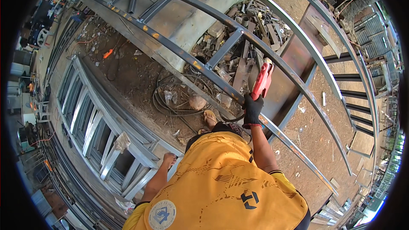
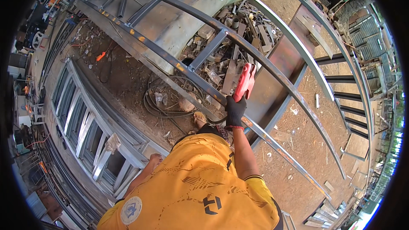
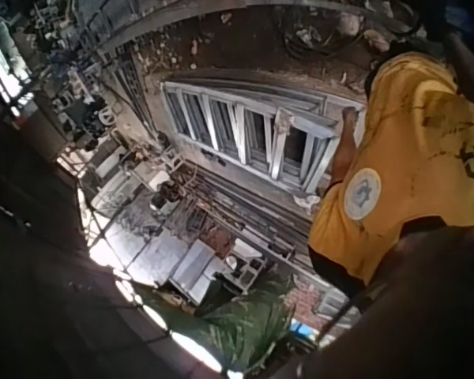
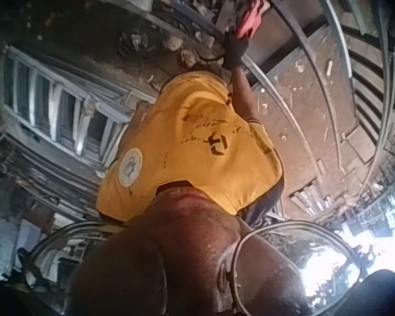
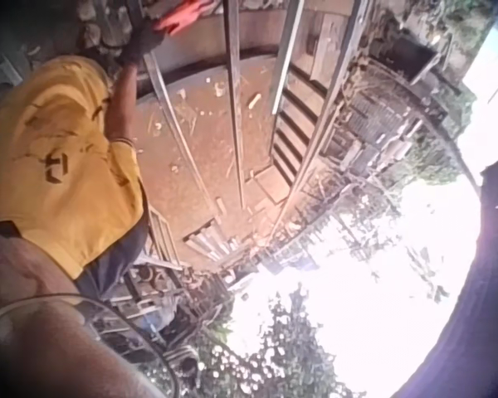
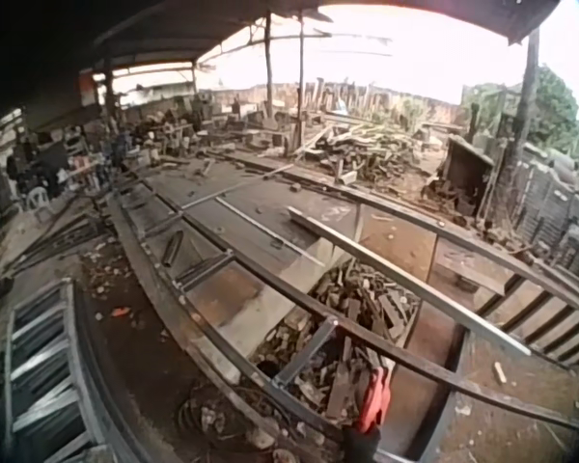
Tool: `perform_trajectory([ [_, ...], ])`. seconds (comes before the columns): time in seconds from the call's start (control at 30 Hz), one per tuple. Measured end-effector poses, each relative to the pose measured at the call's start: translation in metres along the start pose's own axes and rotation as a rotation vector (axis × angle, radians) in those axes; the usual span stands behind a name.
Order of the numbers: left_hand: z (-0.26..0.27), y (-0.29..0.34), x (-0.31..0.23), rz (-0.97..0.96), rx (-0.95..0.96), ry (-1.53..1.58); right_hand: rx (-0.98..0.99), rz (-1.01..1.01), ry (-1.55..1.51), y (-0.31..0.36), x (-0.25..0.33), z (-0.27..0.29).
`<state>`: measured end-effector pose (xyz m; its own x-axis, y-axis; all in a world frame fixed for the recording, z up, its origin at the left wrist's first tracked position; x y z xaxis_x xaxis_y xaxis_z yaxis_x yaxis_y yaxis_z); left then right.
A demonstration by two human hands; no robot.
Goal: Welding and measuring metal components to assemble a large structure on a fabrication floor.
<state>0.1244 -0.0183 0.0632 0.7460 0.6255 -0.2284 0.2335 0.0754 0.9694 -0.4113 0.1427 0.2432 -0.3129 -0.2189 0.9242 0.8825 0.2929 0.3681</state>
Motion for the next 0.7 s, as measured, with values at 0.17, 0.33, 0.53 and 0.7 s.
perform_trajectory([
  [0.17,-0.054,-0.008,-0.059,-0.206,-0.054,-0.097,-0.02,0.032,0.016,0.001,-0.002,-0.002],
  [0.33,-0.107,-0.03,-0.123,-0.5,-0.063,-0.253,-0.009,0.036,0.042,0.002,0.007,-0.003],
  [0.53,-0.124,-0.033,-0.134,-0.58,0.1,-0.307,0.025,0.031,0.013,0.0,0.005,-0.004],
  [0.7,-0.096,-0.029,-0.08,-0.343,0.02,-0.427,-0.022,0.059,0.022,0.003,0.023,-0.005],
])
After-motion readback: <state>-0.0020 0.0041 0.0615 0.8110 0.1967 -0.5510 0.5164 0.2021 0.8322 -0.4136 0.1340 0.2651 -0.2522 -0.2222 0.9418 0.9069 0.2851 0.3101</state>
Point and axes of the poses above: each hand's wrist, its own y-axis away from the middle knuckle, its own z-axis out of the back of the hand, x = y × z, the point moved 2 cm from there along -y, towards the middle knuckle, and after that the axes turned 15 degrees about x, right-handed, at the moved point
